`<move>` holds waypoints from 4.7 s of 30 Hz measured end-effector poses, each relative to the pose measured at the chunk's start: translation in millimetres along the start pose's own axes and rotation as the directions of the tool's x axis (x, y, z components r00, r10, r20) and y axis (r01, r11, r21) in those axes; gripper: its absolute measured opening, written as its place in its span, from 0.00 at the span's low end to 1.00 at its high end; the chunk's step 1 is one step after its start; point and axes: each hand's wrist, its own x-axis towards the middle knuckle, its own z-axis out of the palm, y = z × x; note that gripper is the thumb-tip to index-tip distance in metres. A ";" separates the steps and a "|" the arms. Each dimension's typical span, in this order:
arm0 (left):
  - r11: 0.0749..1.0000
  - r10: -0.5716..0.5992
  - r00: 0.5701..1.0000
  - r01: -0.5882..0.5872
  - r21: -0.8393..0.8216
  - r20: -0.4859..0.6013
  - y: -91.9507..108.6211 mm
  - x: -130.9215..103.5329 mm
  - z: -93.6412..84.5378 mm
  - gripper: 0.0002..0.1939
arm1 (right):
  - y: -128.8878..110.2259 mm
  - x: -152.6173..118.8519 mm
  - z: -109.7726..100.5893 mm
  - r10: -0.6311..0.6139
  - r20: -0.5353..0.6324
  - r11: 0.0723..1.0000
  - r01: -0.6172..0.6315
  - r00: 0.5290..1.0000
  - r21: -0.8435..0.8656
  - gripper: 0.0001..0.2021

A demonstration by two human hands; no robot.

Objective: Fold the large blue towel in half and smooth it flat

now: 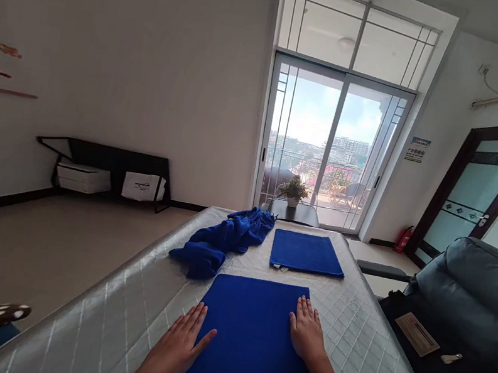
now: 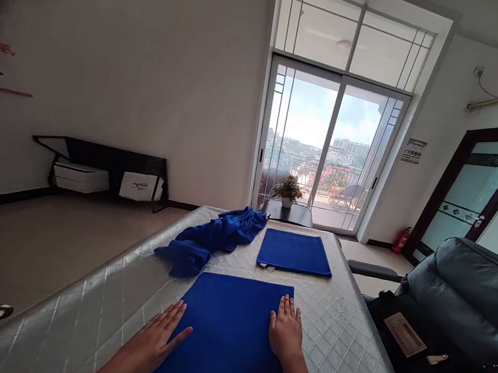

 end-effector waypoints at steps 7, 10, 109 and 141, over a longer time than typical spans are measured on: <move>0.994 0.103 0.994 -0.102 0.029 -0.034 50.4 8.5 -6.0 0.41 | 0.2 -0.5 3.7 0.006 -0.032 0.999 -0.005 0.999 0.038 0.33; 0.972 0.235 0.970 -0.233 -0.036 0.057 108.3 19.1 -12.6 0.41 | 1.0 -0.4 4.7 0.004 -0.037 0.999 -0.003 0.999 0.035 0.33; 0.974 0.204 0.977 -0.209 -0.086 -0.064 199.1 138.5 33.2 0.40 | 19.5 50.2 12.8 -0.044 -0.063 0.999 0.046 0.997 0.029 0.33; 0.998 -0.065 0.996 0.066 0.021 -0.057 75.9 134.3 -18.0 0.50 | 12.7 47.6 6.9 0.006 -0.068 0.999 -0.002 0.998 0.045 0.34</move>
